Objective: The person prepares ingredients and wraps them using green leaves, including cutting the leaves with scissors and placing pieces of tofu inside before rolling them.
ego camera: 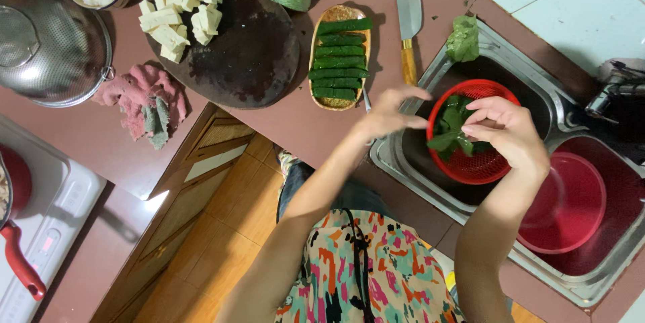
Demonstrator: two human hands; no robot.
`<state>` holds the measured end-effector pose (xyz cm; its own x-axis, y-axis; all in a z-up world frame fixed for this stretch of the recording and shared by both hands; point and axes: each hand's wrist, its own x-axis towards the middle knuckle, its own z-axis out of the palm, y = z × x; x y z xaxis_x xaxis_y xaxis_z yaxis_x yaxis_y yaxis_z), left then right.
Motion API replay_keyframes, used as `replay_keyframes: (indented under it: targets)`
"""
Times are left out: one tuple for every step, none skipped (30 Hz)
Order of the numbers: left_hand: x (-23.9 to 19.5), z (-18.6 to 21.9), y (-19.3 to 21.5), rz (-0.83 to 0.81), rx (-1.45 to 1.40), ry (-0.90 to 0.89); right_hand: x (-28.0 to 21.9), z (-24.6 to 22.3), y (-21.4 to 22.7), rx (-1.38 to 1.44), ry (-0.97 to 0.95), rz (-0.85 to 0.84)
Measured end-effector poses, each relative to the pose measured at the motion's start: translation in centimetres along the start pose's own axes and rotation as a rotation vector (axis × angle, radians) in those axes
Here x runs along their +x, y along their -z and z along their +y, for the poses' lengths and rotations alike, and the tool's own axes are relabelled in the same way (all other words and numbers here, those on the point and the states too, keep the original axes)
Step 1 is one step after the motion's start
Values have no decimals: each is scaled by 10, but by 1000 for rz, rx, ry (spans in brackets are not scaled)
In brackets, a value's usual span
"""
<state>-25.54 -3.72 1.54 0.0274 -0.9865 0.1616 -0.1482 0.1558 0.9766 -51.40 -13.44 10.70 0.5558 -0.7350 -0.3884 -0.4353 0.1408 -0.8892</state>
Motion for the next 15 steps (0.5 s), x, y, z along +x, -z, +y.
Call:
replay_keyframes:
  targets:
    - [-1,16,-12,-21,-83,-29,0,-5,-5,8,-2,9]
    - [0,31,-23,-41,-164,-60,1,-10,-11,5,1,3]
    - [-1,44,-31,-35,-162,-61,2,-13,-17,34,8,26]
    - [-4,54,-40,16,-166,46,1,-15,-21,63,11,50]
    - [-4,60,-45,65,-171,154,3,-17,-25,60,12,47]
    - [-5,62,-45,67,-172,154,5,-16,-29,144,35,66]
    - [-5,62,-44,120,-116,159,7,-15,-32,228,58,85]
    - [-6,61,-44,172,-60,163,9,-14,-35,227,58,84]
    - [-7,59,-43,173,-61,163,10,-11,-37,299,39,88]
    - [-8,57,-40,167,-132,207,13,-7,-38,371,20,88]
    - [-10,53,-36,160,-203,250,14,-3,-38,370,20,85]
    - [-12,49,-32,167,-202,254,15,3,-37,439,16,60]
    - [-14,43,-28,169,-180,250,16,11,-34,507,12,36]
    - [-16,37,-25,171,-158,246,18,22,-32,506,10,27]
    - [-18,30,-22,180,-156,250,21,36,-32,445,56,48]
